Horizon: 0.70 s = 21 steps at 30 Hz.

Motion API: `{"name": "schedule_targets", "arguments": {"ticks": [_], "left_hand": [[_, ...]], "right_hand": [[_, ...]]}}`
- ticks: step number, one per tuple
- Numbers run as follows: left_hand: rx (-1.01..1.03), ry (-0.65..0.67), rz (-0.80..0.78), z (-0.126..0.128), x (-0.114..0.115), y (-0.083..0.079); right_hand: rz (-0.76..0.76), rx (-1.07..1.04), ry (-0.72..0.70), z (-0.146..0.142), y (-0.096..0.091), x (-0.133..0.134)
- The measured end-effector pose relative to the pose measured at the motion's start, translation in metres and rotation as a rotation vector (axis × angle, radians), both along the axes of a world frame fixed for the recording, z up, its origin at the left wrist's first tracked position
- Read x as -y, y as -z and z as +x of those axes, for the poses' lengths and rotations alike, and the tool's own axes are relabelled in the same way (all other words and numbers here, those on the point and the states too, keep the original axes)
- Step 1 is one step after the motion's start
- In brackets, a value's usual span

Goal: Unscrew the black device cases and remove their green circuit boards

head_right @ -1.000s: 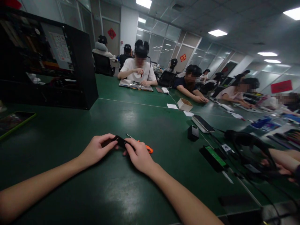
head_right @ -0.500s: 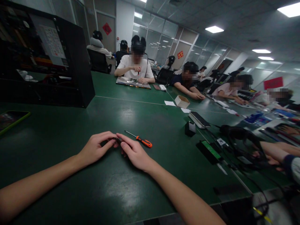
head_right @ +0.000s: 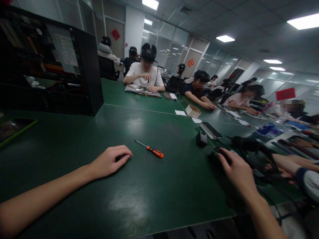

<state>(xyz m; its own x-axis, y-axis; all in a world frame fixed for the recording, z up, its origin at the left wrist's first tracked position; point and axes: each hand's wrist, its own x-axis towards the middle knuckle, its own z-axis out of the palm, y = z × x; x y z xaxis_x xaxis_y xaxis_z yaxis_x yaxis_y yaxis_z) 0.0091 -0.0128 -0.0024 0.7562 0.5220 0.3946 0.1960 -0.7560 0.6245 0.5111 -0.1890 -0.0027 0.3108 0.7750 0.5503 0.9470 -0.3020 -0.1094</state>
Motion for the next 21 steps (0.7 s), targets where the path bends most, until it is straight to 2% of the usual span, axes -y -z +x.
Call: {"name": "schedule_targets", "arguments": {"ticks": [3, 6, 8, 12, 18, 21], "left_hand": [[-0.011, -0.001, 0.002, 0.000, 0.000, 0.000], [-0.023, -0.001, 0.009, 0.000, 0.000, 0.000], [-0.030, 0.000, 0.014, 0.000, -0.001, 0.001], [-0.039, 0.013, 0.036, 0.000, -0.001, 0.002], [-0.068, 0.066, 0.118, 0.000, 0.000, 0.004], [-0.078, 0.070, 0.131, 0.000, 0.001, 0.004]], "right_hand": [[-0.011, -0.008, 0.062, 0.024, 0.018, 0.004], [0.014, -0.019, 0.079, 0.020, 0.036, 0.002], [0.039, 0.008, 0.107, 0.011, 0.042, 0.000], [0.047, 0.141, 0.134, 0.001, 0.039, 0.000], [0.081, 0.400, 0.118, 0.001, 0.035, 0.003], [0.075, 0.427, 0.086, 0.003, 0.036, 0.002]]}}
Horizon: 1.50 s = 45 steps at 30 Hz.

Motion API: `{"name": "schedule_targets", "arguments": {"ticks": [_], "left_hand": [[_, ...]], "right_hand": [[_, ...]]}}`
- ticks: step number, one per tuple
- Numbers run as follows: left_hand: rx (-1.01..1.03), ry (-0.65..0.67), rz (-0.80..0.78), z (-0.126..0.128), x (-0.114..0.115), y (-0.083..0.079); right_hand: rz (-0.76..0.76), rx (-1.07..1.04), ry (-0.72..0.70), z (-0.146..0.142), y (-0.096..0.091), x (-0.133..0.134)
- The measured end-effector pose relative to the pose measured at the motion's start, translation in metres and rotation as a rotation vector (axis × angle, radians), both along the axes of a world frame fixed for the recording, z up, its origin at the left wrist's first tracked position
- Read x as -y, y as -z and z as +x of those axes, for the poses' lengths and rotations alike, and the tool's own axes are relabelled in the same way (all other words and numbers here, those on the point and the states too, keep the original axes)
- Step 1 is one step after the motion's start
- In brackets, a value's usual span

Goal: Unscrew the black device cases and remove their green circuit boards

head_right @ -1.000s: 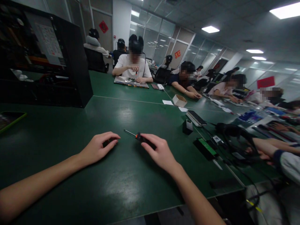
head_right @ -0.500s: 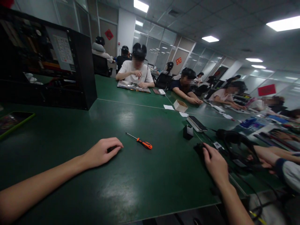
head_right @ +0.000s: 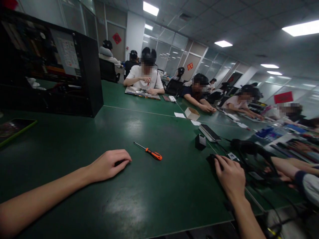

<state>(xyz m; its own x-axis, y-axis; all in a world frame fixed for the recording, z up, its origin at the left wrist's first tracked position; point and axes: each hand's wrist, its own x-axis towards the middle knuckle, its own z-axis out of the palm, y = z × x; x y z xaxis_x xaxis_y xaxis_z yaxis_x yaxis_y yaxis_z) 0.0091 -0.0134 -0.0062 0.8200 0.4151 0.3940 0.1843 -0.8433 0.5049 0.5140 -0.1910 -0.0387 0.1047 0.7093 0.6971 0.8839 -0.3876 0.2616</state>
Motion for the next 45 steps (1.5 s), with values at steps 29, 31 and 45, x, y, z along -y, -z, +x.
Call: {"name": "schedule_targets", "arguments": {"ticks": [29, 31, 45], "left_hand": [[-0.014, 0.035, 0.085, 0.001, -0.001, 0.003], [-0.013, 0.035, 0.089, 0.001, -0.001, 0.002], [-0.015, 0.049, 0.105, 0.001, 0.001, -0.003]], "right_hand": [[0.155, -0.125, -0.127, -0.012, -0.008, 0.001], [0.093, -0.119, -0.118, -0.011, -0.007, 0.000], [-0.149, -0.110, -0.031, -0.017, -0.006, -0.005]]}}
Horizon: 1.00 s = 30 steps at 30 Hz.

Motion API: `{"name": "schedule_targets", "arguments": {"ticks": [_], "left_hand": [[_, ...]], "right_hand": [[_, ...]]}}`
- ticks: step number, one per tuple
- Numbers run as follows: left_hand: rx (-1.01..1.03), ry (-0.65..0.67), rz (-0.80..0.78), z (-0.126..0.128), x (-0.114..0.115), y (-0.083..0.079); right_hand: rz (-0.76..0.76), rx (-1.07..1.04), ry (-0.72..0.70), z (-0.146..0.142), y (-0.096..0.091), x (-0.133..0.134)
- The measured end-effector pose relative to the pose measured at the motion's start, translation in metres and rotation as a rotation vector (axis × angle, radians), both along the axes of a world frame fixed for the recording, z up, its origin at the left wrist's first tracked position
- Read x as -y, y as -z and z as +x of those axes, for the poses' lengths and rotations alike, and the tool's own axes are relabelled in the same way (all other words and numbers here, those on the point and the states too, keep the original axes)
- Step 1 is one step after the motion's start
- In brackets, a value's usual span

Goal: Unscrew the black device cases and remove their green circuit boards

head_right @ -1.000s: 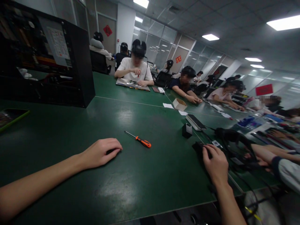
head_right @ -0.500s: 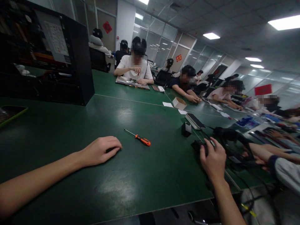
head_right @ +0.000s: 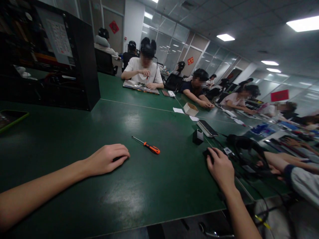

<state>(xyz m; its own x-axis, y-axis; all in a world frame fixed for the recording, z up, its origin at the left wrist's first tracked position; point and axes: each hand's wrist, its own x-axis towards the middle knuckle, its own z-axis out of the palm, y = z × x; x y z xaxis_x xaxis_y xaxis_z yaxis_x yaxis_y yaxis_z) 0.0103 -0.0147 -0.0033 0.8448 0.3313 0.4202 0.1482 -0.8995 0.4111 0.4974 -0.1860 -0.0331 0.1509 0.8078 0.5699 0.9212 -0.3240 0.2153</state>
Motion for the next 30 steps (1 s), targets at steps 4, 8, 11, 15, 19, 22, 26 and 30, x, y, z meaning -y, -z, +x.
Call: {"name": "schedule_targets", "arguments": {"ticks": [4, 8, 11, 15, 19, 22, 26, 30], "left_hand": [[0.010, 0.007, 0.003, 0.000, 0.000, 0.000], [0.018, -0.002, -0.031, 0.001, -0.001, 0.001], [0.006, -0.014, -0.052, 0.001, -0.001, 0.001], [0.003, -0.010, -0.059, 0.001, -0.001, 0.000], [0.008, -0.004, -0.066, 0.001, -0.001, -0.002], [0.012, 0.000, -0.071, 0.001, -0.001, -0.002], [0.008, 0.004, -0.064, 0.001, -0.001, -0.002], [0.004, 0.004, -0.052, 0.001, -0.001, -0.002]], "right_hand": [[0.019, -0.044, -0.018, 0.000, 0.001, 0.001], [-0.006, -0.084, 0.014, 0.000, 0.001, 0.001], [-0.026, -0.098, 0.024, 0.000, 0.000, 0.001], [-0.065, -0.120, 0.024, 0.007, -0.003, 0.000], [-0.093, -0.213, 0.000, 0.027, -0.012, -0.004], [-0.126, -0.305, -0.031, 0.045, -0.020, -0.010], [-0.072, -0.501, -0.068, 0.058, -0.024, -0.017], [-0.029, -0.671, -0.099, 0.059, -0.021, -0.017]]}}
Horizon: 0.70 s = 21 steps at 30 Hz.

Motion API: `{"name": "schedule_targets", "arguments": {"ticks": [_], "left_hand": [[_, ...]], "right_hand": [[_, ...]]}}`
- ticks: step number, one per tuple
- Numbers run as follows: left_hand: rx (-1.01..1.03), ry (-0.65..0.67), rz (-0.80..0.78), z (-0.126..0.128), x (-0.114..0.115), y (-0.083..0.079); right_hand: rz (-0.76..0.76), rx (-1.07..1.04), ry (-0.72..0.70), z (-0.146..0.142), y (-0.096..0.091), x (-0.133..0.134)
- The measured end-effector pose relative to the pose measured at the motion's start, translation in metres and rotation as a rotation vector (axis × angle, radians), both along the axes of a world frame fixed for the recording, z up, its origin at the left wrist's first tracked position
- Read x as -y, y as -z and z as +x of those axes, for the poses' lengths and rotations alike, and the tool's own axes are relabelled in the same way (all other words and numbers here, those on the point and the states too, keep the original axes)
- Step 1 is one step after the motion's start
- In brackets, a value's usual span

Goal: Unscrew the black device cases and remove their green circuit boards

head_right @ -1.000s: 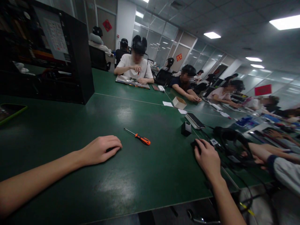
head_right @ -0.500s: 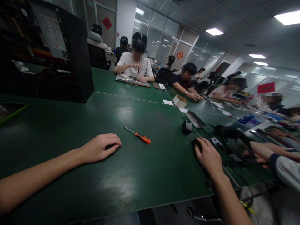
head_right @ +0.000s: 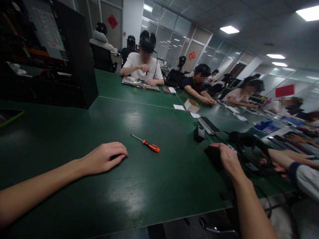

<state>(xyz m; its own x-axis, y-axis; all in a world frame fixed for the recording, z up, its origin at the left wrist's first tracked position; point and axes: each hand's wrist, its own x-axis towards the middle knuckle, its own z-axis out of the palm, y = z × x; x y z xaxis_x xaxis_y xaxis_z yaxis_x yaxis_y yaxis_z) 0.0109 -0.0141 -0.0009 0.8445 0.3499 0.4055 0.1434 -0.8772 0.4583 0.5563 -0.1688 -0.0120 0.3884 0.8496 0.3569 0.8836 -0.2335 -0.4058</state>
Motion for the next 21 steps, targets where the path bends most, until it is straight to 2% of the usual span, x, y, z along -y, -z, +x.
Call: {"name": "schedule_targets", "arguments": {"ticks": [5, 12, 21], "left_hand": [[-0.004, 0.007, -0.002, 0.000, 0.000, 0.000], [-0.004, 0.006, 0.005, 0.000, 0.000, -0.001], [-0.013, 0.013, 0.011, 0.000, -0.001, 0.000]], "right_hand": [[-0.096, -0.133, -0.087, 0.007, 0.006, 0.002], [-0.165, -0.129, -0.137, 0.022, 0.016, -0.002], [-0.150, -0.117, -0.002, 0.033, 0.024, -0.006]]}}
